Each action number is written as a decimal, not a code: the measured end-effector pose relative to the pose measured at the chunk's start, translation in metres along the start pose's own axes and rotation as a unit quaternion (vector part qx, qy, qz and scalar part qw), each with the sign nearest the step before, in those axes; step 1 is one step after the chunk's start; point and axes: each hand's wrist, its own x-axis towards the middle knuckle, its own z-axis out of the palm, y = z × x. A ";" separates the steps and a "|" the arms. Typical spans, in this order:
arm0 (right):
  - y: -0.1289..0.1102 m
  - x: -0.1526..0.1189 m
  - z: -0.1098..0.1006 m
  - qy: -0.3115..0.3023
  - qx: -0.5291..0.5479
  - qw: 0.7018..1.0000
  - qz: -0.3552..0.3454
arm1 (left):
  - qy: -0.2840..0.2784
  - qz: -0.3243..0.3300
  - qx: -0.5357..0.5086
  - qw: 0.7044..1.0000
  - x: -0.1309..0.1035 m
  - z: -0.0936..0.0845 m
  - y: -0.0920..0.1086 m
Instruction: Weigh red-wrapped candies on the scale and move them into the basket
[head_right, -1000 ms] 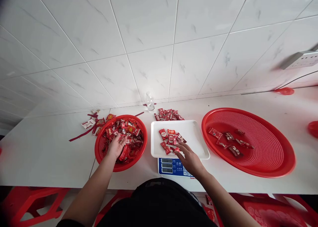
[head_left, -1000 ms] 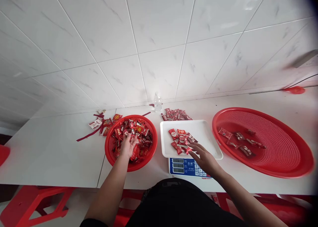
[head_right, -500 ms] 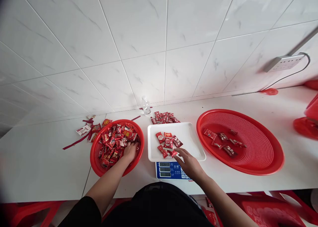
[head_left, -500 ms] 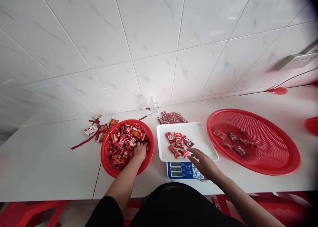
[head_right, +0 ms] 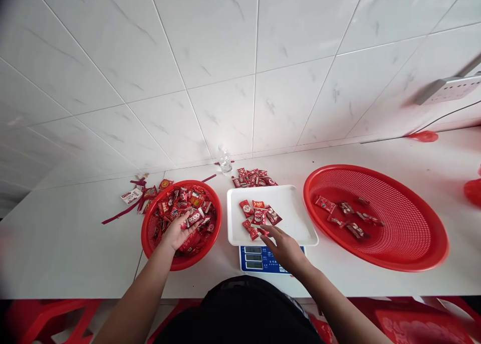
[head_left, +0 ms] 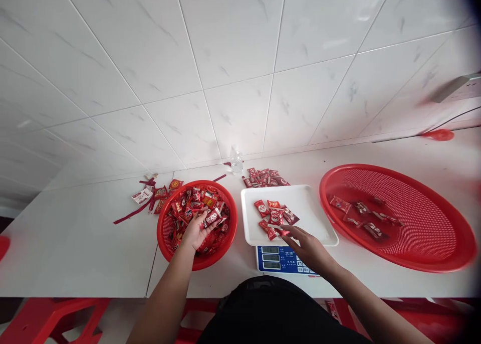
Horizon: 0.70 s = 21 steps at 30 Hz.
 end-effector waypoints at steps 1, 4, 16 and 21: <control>-0.003 0.001 0.001 -0.004 0.003 1.000 -0.002 | -0.005 -0.001 -0.018 1.000 -0.004 0.001 0.003; -0.007 0.003 0.004 -0.021 0.005 1.000 -0.002 | -0.011 0.013 -0.037 0.999 -0.010 0.004 0.006; 0.001 -0.003 0.005 -0.019 0.013 1.000 -0.002 | 0.047 0.049 -0.006 0.998 -0.016 0.014 0.012; -0.002 -0.002 0.007 -0.036 0.009 0.999 0.007 | 0.090 0.130 0.030 0.987 -0.009 0.013 0.010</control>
